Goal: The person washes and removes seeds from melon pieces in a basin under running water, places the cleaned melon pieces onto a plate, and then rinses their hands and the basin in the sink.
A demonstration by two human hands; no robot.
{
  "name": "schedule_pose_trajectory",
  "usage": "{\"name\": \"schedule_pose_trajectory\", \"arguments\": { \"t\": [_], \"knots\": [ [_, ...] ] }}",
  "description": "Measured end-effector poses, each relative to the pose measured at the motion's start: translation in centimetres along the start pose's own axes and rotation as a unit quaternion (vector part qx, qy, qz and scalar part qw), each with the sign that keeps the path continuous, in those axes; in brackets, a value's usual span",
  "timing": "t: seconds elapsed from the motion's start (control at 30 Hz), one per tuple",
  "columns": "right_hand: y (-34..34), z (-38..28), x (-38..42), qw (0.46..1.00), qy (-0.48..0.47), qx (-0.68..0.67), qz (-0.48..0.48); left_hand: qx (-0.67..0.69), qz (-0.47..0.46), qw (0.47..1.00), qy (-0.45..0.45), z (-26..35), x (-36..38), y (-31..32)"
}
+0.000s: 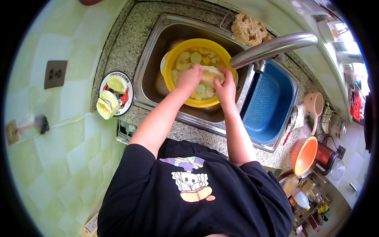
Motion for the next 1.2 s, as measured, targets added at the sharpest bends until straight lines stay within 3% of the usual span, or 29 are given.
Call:
{"name": "schedule_pose_trajectory", "arguments": {
  "t": [0.07,0.1,0.17,0.2,0.23,0.3,0.33,0.57,0.6,0.67,0.7,0.73,0.8,0.87,0.97,1.13,1.2],
  "knots": [
    [-0.9,-0.3,-0.1,0.995,-0.037,0.092,0.022,-0.103,0.005,0.994,0.04,-0.6,-0.5,0.2],
    [-1.4,0.8,-0.3,0.997,-0.011,0.071,0.02,-0.153,0.006,0.986,0.062,-0.9,-0.6,0.3],
    [-2.1,3.5,-1.0,0.999,0.039,0.027,0.017,0.032,0.009,0.997,0.065,-2.9,-0.8,-1.0],
    [-2.6,4.6,-1.6,0.999,-0.012,0.029,0.037,0.124,0.01,0.99,0.064,-3.7,-1.0,-1.4],
    [-2.9,4.3,-1.6,1.0,0.001,-0.009,0.022,0.286,-0.024,0.957,0.045,-5.0,-1.8,-0.5],
    [-3.3,3.7,-1.7,0.996,0.027,-0.085,-0.008,0.58,-0.088,0.81,0.002,-6.6,-3.0,1.9],
    [-3.3,3.6,-2.1,0.996,0.006,-0.089,-0.011,0.639,-0.111,0.76,-0.04,-6.6,-2.9,3.3],
    [-1.7,3.4,-3.7,0.979,-0.014,-0.16,-0.122,0.322,-0.091,0.942,0.0,-5.4,-4.6,3.0],
    [-1.2,3.2,-3.7,0.974,-0.009,-0.179,-0.142,0.526,-0.168,0.831,-0.059,-3.0,-1.8,2.8],
    [-0.1,2.6,-3.7,0.954,0.018,-0.207,-0.217,0.644,-0.319,0.695,0.012,0.2,0.1,3.1],
    [0.1,2.2,-3.7,0.956,-0.016,-0.202,-0.211,0.688,-0.386,0.612,0.046,1.5,1.2,3.2],
    [0.7,1.7,-3.7,0.958,-0.051,-0.197,-0.204,0.689,-0.384,0.613,0.046,1.5,1.6,3.2],
    [1.3,0.3,-3.0,0.968,-0.087,-0.155,-0.178,0.67,-0.325,0.664,0.062,1.2,1.7,2.9],
    [2.7,1.7,-3.2,0.965,-0.052,-0.189,-0.173,0.665,-0.277,0.692,0.049,0.9,1.7,3.0],
    [3.8,3.2,-4.0,0.962,-0.009,-0.195,-0.188,0.585,-0.21,0.782,0.052,0.8,2.4,2.6],
    [4.1,2.7,-4.7,0.974,0.003,-0.053,-0.219,0.578,-0.209,0.789,0.015,-0.8,2.9,2.9],
    [3.7,1.4,-5.1,0.974,-0.102,0.117,-0.163,0.585,-0.242,0.774,-0.005,-1.3,3.2,3.1]
  ]
}}
Point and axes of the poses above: each hand's wrist, its own x-axis away from the middle knuckle, its own y-axis out of the palm, z = x × y, the point moved 8 cm from there along -x, towards the middle knuckle, and after that the axes turned 14 degrees about -z, right-handed, at the moved point
